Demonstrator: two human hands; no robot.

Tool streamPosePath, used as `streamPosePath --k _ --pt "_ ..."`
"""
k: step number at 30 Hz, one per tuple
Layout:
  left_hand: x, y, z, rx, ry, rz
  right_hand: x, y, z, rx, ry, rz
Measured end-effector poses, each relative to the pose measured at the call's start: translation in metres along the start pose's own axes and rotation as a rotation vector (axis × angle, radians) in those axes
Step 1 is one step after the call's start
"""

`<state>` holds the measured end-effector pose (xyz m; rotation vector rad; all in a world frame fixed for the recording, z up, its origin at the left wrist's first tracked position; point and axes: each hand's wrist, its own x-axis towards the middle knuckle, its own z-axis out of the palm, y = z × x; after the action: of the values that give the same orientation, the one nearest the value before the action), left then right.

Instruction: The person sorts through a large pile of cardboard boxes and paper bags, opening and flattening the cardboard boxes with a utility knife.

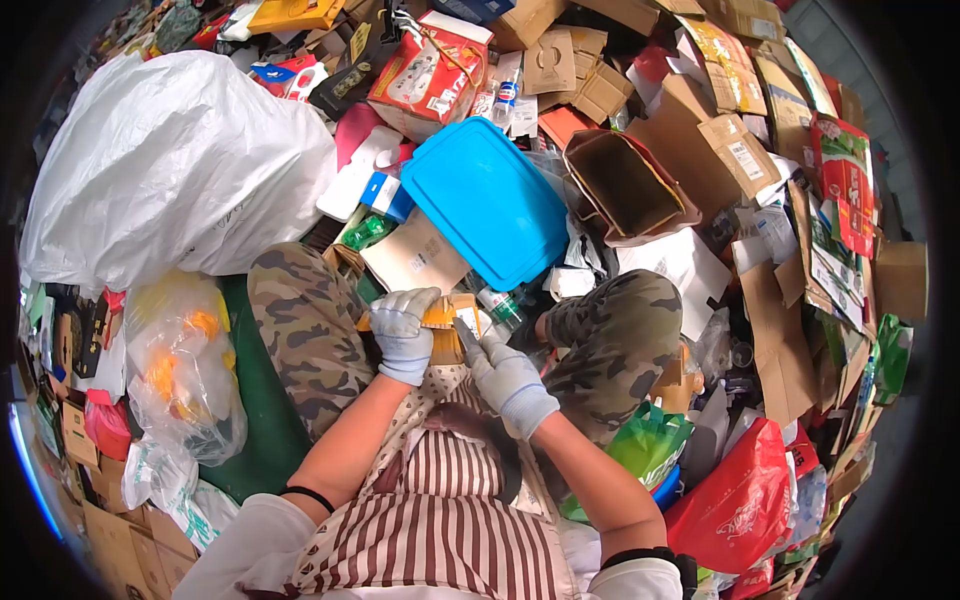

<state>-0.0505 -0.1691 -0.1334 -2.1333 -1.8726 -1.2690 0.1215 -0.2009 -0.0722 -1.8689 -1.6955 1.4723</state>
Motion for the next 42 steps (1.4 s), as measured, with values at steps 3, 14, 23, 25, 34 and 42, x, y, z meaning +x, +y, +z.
streamPosePath --k 3,14,23,25,34,42 --pt "0.000 -0.001 0.001 0.014 -0.002 0.008 0.002 -0.009 -0.003 -0.153 -0.003 0.000" --pt "0.006 0.004 -0.009 -0.041 -0.058 0.031 0.011 -0.015 -0.007 -0.439 -0.089 -0.160" --pt "-0.028 -0.070 0.027 -2.360 -0.617 -1.449 0.008 -0.022 -0.026 0.782 -0.035 -0.197" --pt "-0.033 -0.046 0.028 -2.187 -0.811 -1.093 0.012 -0.031 -0.011 0.797 -0.033 -0.347" --pt "-0.050 -0.070 0.042 -1.519 -0.189 -1.521 0.031 -0.025 -0.017 0.922 -0.244 0.034" --pt "-0.003 0.003 -0.057 -1.324 -0.462 -0.966 0.029 -0.010 0.006 0.892 -0.040 -0.097"
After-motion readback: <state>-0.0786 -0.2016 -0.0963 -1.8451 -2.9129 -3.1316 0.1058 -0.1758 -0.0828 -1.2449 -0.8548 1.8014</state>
